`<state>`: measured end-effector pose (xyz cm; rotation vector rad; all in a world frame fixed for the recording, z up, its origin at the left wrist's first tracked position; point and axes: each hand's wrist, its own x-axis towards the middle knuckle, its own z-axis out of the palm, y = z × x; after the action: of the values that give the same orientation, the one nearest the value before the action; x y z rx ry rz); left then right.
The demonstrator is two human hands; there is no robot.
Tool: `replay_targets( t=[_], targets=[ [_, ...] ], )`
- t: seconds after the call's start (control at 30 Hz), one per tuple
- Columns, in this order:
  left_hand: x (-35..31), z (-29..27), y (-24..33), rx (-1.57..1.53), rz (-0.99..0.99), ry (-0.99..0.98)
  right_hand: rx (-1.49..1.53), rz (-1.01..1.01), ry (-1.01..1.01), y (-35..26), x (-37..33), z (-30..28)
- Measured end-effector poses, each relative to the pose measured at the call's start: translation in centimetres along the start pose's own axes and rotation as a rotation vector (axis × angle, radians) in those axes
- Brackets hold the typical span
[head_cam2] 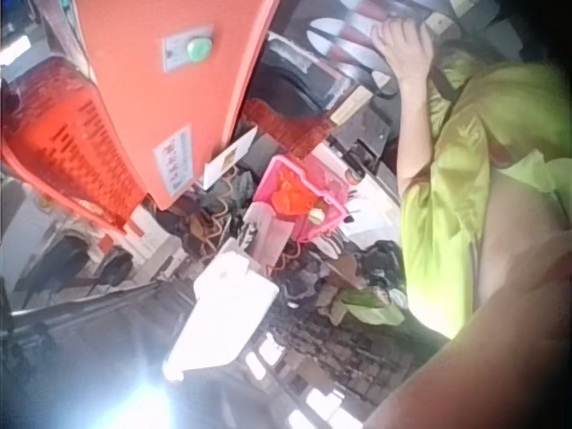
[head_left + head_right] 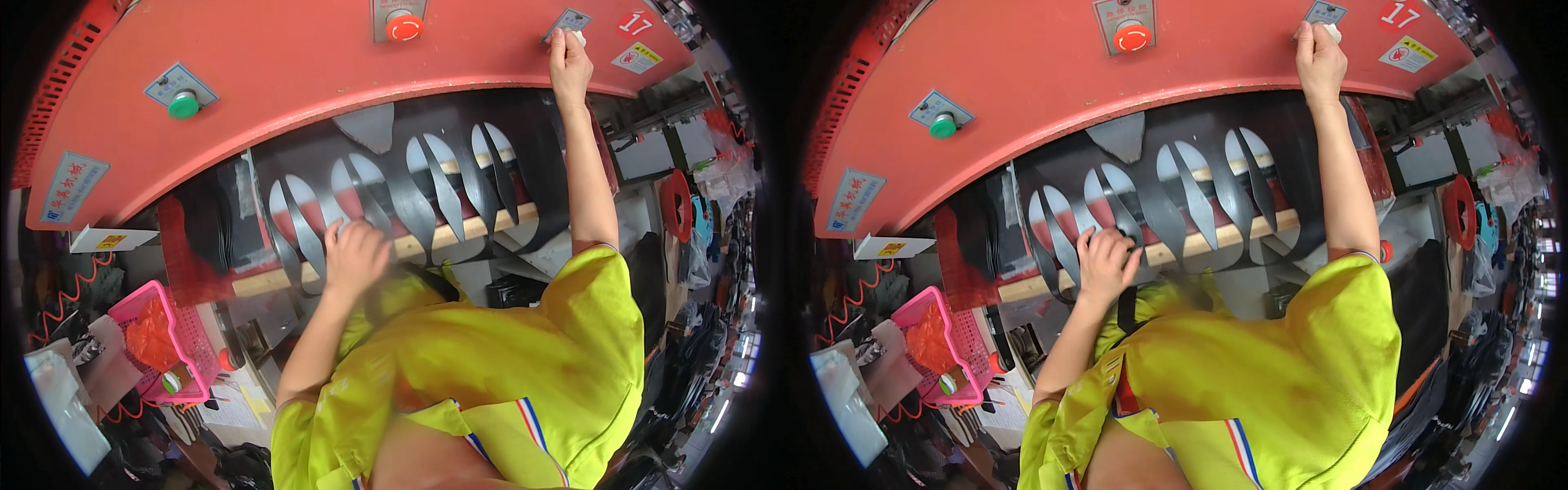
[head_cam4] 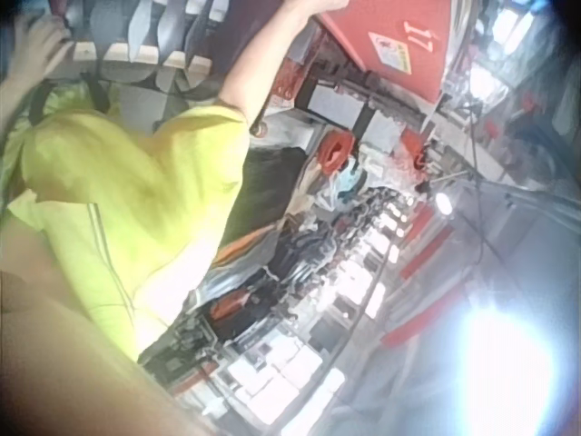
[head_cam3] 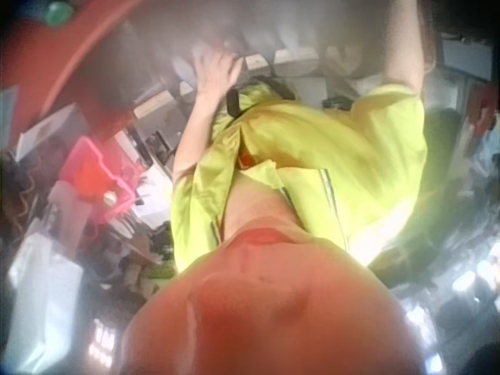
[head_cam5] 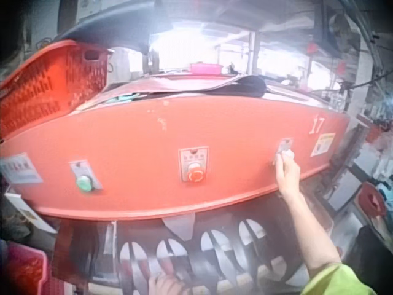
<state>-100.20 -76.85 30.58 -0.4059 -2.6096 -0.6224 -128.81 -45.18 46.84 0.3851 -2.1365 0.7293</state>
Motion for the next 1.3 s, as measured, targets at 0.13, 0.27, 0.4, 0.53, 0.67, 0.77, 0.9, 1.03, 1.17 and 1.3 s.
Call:
replay_targets(
  t=[0.13,0.27,0.4,0.53,0.67,0.77,0.9,1.03,1.17,1.3],
  targets=[
    [4.3,1.2,-3.6,0.02,-0.003,0.061,0.371,0.141,-0.235,-1.3,-5.5,0.0],
    [5.5,1.5,-2.6,0.148,-0.017,0.002,0.144,-0.216,-0.801,-7.1,-17.3,1.4],
    [4.8,2.5,0.7,0.211,-0.233,-0.127,-0.061,-0.255,-0.737,-9.3,-21.9,1.3],
    [4.3,2.8,1.7,0.185,-0.302,-0.136,0.003,-0.239,-0.711,-9.6,-22.1,1.0],
    [3.5,2.2,2.1,0.119,-0.31,-0.122,-0.002,-0.209,-0.727,-10.4,-22.7,0.3],
    [2.1,1.4,3.6,0.091,-0.3,-0.124,0.007,-0.232,-0.803,-11.0,-23.0,-2.3],
    [-1.4,-1.3,6.9,0.059,-0.225,-0.195,0.023,-0.174,-1.183,-11.6,-21.5,-7.2],
    [-2.9,-4.7,7.6,-0.017,-0.062,-0.188,0.158,-0.11,-0.758,-13.4,-18.9,-6.7],
    [-1.4,-5.2,5.3,-0.268,-0.229,0.37,0.034,0.064,-0.87,-19.4,-20.2,0.5],
    [-2.9,-3.0,4.8,-0.487,-0.49,0.406,-0.036,0.116,-0.861,-22.1,-23.5,0.1]
  ],
)
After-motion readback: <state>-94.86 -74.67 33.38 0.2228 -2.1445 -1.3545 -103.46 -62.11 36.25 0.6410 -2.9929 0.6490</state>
